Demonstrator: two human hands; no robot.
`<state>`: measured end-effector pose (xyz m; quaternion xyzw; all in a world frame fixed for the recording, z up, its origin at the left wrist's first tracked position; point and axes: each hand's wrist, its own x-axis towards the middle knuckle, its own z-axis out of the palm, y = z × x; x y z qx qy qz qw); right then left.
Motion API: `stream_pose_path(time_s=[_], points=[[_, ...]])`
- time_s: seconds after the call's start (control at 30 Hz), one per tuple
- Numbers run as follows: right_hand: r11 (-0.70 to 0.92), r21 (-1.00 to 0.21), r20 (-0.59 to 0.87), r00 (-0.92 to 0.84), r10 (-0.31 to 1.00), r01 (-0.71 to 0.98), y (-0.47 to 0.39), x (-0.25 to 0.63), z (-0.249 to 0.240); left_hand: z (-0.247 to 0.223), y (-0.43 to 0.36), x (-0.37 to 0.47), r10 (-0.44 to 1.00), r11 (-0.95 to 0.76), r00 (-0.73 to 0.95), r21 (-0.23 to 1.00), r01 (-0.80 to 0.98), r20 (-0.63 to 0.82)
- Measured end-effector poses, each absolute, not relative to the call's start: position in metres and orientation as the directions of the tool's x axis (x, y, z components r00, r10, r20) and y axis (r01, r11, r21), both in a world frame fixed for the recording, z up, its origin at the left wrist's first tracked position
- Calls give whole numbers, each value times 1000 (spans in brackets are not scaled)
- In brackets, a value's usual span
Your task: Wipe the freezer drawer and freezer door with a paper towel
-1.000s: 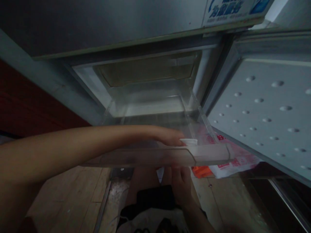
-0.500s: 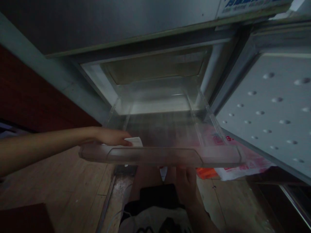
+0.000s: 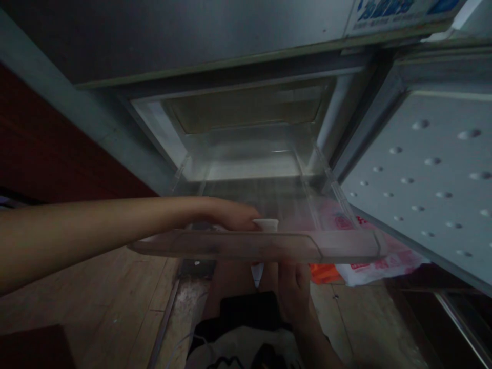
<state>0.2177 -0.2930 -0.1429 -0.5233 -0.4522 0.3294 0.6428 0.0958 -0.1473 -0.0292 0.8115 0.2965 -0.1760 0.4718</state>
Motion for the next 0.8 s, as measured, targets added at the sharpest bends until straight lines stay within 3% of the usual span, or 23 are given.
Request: stream_pose_path(time_s=[0.17, 0.37, 0.57, 0.8], points=[[264, -959, 282, 365, 887, 99, -292, 217, -138, -46, -145, 153, 188, -388, 867, 776, 497, -462], [257, -961, 275, 395, 877, 98, -292, 218, -141, -58, -137, 162, 100, -418, 910, 813, 406, -403], [223, -971, 237, 360, 902, 80, -295, 222, -148, -37, -138, 104, 237, -466, 783, 640, 611, -575], [218, -972, 233, 344, 909, 84, -295, 221, -145, -29, -146, 4, 373, -231, 656, 619, 750, -656]])
